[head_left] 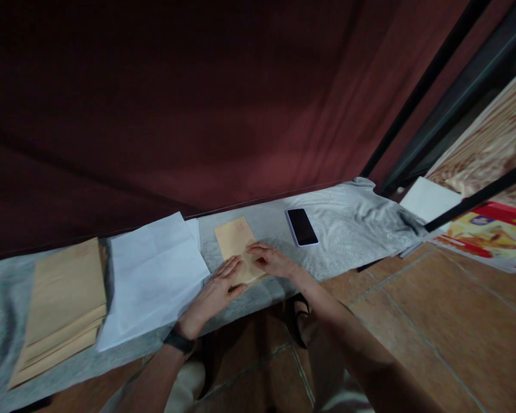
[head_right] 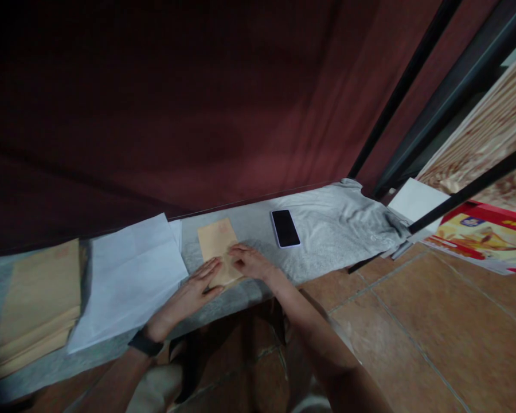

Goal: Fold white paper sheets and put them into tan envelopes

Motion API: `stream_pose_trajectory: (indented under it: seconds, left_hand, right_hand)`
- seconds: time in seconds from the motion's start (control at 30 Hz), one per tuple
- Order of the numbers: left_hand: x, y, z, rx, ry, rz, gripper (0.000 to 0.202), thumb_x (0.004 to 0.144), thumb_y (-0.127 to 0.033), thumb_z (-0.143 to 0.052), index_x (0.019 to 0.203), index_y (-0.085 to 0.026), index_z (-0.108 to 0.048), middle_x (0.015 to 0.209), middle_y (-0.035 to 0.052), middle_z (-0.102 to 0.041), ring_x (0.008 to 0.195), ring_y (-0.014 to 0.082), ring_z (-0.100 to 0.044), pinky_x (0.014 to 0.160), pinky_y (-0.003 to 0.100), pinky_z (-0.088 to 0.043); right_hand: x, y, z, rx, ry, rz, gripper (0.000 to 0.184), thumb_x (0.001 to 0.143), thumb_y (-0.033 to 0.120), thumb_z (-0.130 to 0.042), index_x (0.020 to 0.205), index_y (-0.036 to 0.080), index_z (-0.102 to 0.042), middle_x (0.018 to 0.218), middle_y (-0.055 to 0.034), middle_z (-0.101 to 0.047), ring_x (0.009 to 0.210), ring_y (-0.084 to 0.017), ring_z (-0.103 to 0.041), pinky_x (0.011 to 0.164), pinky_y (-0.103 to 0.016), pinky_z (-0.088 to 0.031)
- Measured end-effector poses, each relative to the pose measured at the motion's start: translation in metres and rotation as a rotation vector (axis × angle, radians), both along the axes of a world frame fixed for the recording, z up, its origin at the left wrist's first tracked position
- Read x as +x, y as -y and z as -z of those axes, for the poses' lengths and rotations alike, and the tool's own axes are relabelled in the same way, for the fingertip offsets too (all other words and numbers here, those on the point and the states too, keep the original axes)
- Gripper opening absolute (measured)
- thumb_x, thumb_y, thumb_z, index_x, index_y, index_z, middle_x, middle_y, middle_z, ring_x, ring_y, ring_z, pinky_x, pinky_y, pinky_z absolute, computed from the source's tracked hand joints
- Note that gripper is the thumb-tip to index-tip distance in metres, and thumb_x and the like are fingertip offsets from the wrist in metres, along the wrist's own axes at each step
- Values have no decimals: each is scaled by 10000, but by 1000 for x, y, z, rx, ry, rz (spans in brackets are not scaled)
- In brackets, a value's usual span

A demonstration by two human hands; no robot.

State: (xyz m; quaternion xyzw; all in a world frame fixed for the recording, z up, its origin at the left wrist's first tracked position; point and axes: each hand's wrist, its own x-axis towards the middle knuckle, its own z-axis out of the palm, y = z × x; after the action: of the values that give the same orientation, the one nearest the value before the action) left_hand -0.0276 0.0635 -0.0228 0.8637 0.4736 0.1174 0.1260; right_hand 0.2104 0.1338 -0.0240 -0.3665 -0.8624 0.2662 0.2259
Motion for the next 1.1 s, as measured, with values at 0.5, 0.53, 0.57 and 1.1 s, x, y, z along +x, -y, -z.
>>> stream_pose_trajectory:
  seconds: [0.5,0.53,0.57,1.1]
  left_hand:
    - [3,1,-18,26,-105,91,464,929,-273,-571,1382,-170,-556,1498,148,-531,1418,240,-463,1185,407,-387]
    - [3,2,-19,26,-109,91,460,927,-264,-574,1377,-169,-560,1491,148,-538,1413,239,-470,1185,404,-386]
    - [4,2,-20,28,-110,89,457,924,-254,-574,1374,-170,-563,1486,146,-543,1410,237,-474,1185,402,-384]
    - [24,-22,1,150,-25,-92,554,1029,-311,-289,1530,-88,-367,1606,170,-372,1517,253,-290,1232,478,-314]
  right_hand:
    - [4,4,4,10,-12,-13,457,895,90,-590,1343,178,-594,1451,-107,-577,1385,-176,-490,1174,-361,-397]
    - [4,4,4,12,-6,-19,449,902,100,-586,1344,179,-592,1450,-105,-579,1389,-174,-486,1176,-361,-395]
    - [4,3,5,16,2,-23,443,908,109,-583,1344,185,-590,1447,-100,-582,1393,-173,-480,1176,-364,-395]
    - [-14,32,13,199,281,107,580,1043,443,-446,1555,184,-365,1624,-116,-336,1518,-252,-284,1248,-479,-247]
